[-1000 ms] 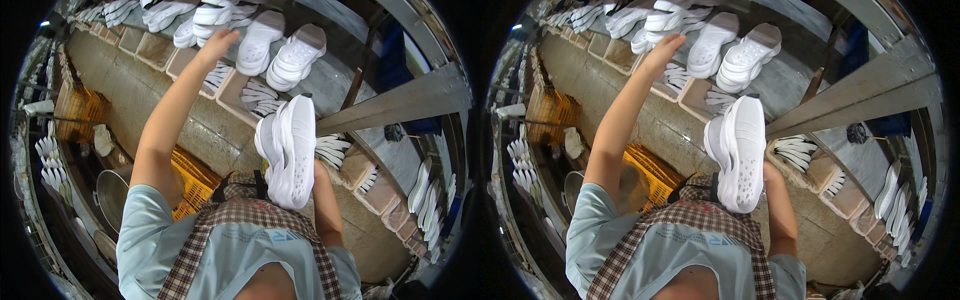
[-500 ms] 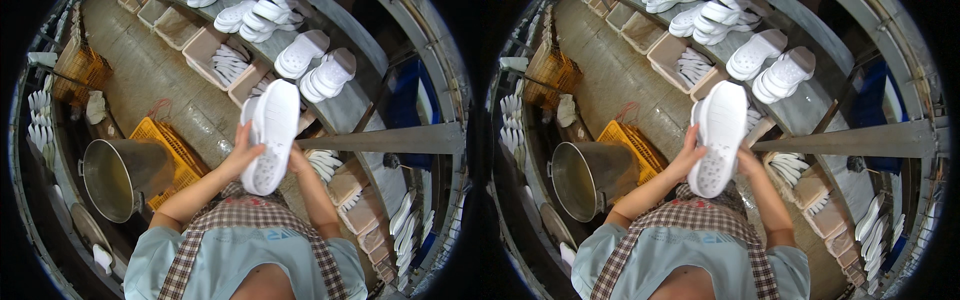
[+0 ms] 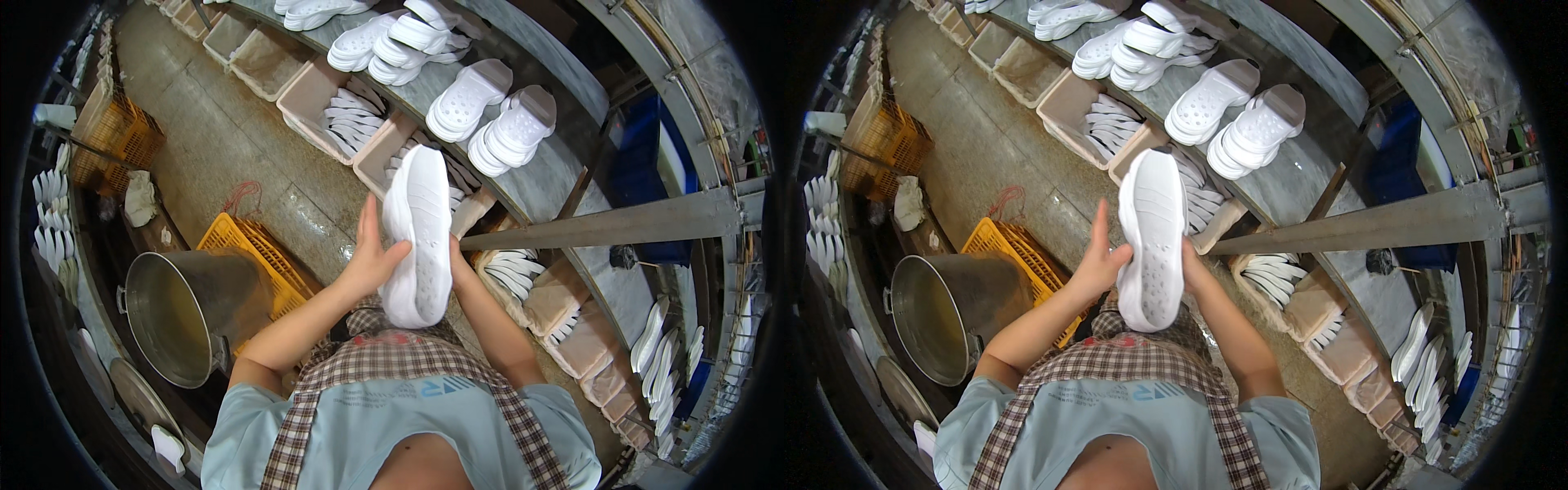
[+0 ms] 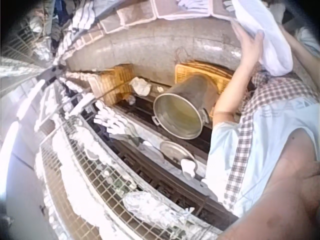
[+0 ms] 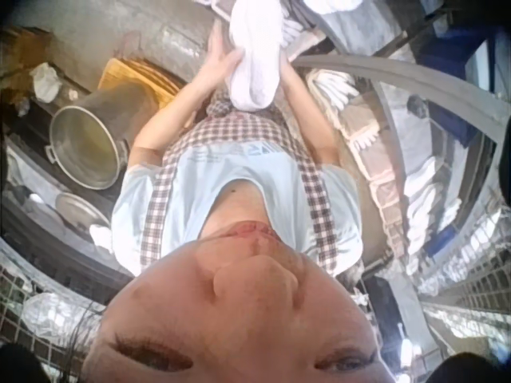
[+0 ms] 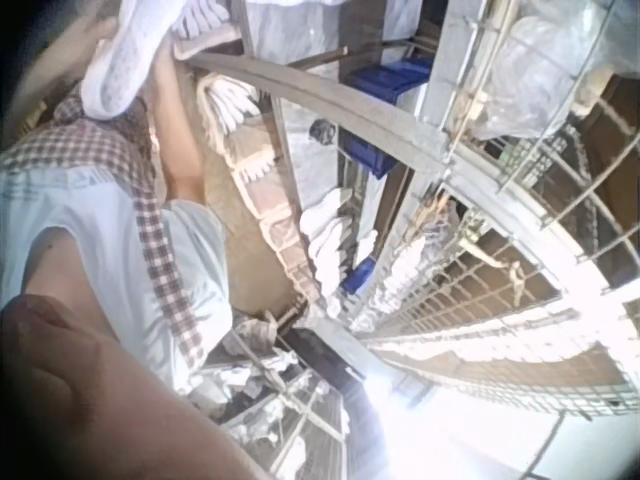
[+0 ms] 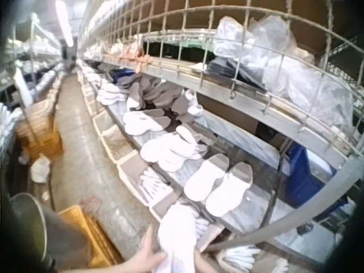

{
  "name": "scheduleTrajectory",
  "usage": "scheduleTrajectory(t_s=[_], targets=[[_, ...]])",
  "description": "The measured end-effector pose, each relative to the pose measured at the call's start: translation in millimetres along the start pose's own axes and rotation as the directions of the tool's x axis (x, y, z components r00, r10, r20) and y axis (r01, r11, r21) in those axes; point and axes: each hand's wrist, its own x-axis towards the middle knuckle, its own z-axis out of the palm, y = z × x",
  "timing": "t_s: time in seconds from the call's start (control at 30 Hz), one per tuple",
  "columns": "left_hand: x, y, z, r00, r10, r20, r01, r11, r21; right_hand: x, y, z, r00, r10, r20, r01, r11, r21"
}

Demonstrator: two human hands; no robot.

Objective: The person repeatedly picks up white slipper-style shoes from a table and bins, turns them over to inspect the soles, and places them into a large fabric-lined bin. The person also moves slippers between bins and stacks them on the table.

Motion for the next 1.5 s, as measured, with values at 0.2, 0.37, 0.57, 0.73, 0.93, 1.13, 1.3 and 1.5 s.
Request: scheduleTrajectory(t_s=[0.2,0.37,0.57,0.73,0.93,1.13,1.3,1.5], targets=[[108,59,36,0.710,0.672,0.208,-0.694,0.622,0.362,-17,0,-35,0.988,0.146,-0.058,-0.142,0.987,0.070],[181,70,91,0.724,0.482,0.493,-0.685,0.421,0.595,-23,1,-59,0.977,0.207,-0.044,-0.205,0.977,0.050],[166,92,79,0.639,0.544,0.544,-0.769,0.461,0.442,-27,-8,-64,0.976,0.209,-0.064,-0.210,0.978,-0.008],[35,108,-35,0.663,0.648,0.375,-0.747,0.538,0.390,-20,-2,-58,0.969,0.219,-0.112,-0.230,0.969,-0.096],[-55,68,-89,0.898,0.424,0.118,-0.422,0.752,0.507,22,38,-42,0.957,0.275,-0.087,-0.287,0.939,-0.191],[-81,-10,-50,0.929,0.204,0.310,-0.368,0.618,0.695,62,108,-19,0.916,0.309,-0.256,-0.351,0.926,-0.139],[-79,-38,-49,0.907,0.134,0.399,-0.372,0.698,0.612,84,149,-21,0.843,0.408,-0.351,-0.499,0.837,-0.226],[-64,-41,-51,0.959,0.204,0.195,-0.278,0.803,0.528,96,118,-22,0.893,0.445,-0.069,-0.450,0.885,-0.120]])
